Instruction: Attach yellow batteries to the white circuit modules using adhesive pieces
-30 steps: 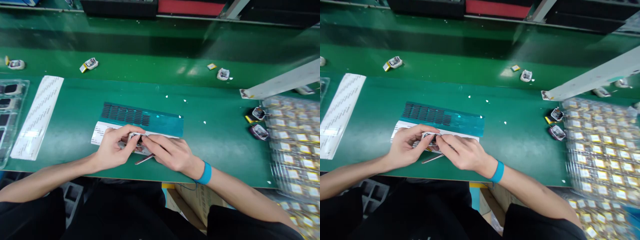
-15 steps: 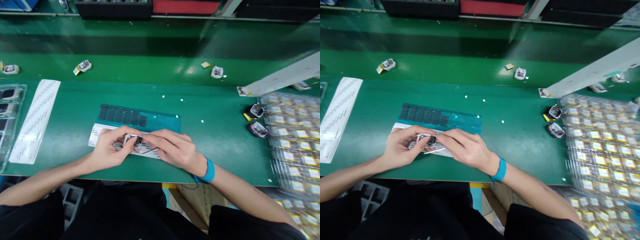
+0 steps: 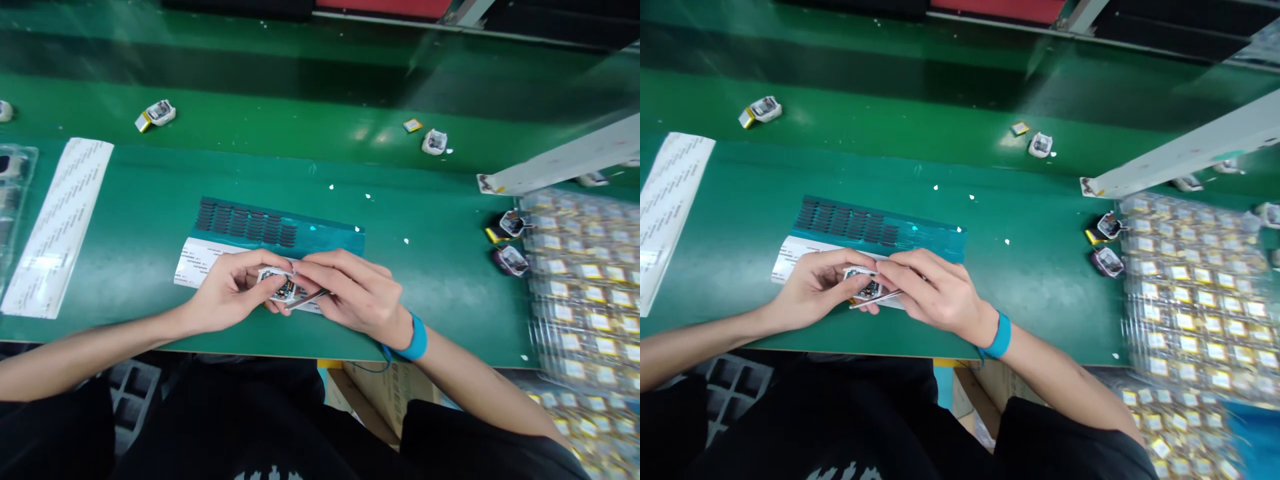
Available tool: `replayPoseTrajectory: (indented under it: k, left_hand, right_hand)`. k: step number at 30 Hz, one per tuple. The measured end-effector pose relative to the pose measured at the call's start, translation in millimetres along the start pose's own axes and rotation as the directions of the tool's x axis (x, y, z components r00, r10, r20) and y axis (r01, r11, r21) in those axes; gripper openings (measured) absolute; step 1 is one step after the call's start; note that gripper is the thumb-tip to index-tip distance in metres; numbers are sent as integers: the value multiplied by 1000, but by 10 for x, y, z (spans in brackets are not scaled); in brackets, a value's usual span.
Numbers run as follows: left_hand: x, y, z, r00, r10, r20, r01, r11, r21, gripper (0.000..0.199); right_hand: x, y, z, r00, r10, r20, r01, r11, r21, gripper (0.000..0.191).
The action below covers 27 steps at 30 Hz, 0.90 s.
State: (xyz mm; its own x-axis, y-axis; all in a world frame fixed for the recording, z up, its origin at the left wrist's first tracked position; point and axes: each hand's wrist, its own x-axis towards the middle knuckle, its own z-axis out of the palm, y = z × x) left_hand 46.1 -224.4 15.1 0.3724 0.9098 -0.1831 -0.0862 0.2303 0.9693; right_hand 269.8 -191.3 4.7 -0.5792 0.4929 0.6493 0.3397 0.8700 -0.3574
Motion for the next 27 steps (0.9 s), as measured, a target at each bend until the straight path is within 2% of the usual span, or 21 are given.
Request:
replayPoseTrajectory:
  k: [3, 8, 11, 14, 17, 22, 25, 27]
  left_hand:
    - [1, 1, 5, 1000, -14, -3, 14, 999, -36, 22]
    - [3, 11, -12, 1000, -9, -15, 9, 999, -52, 18]
    - [10, 6, -18, 1000, 16, -27, -17, 999, -43, 15]
    - [19, -9, -10, 998, 51, -47, -52, 999, -13, 10]
    - [21, -11, 8, 995, 82, -51, -82, 997, 15, 8]
    - [5, 34, 43, 995, 60, -76, -55, 996, 70, 9]
    - [-1, 43, 51, 995, 31, -92, -24, 997, 73, 12]
    - [-2, 35, 49, 995, 19, -99, -13, 998, 63, 16]
  right_hand:
    - [4, 3, 23, 1000, -5, -3, 5, 998, -63, 9]
    - [-17, 60, 9, 997, -68, 42, 70, 997, -43, 18]
    - [-4, 97, -42, 980, -169, 101, 182, 973, -142, 23]
    - [20, 133, -86, 946, -270, 178, 311, 909, -276, 27]
    - [34, 158, -99, 930, -315, 189, 362, 873, -328, 26]
    - [28, 121, -79, 948, -261, 180, 302, 917, -261, 26]
    - [14, 149, -62, 957, -226, 183, 271, 922, -278, 29]
    - [6, 259, -70, 982, -137, 129, 173, 925, -337, 33]
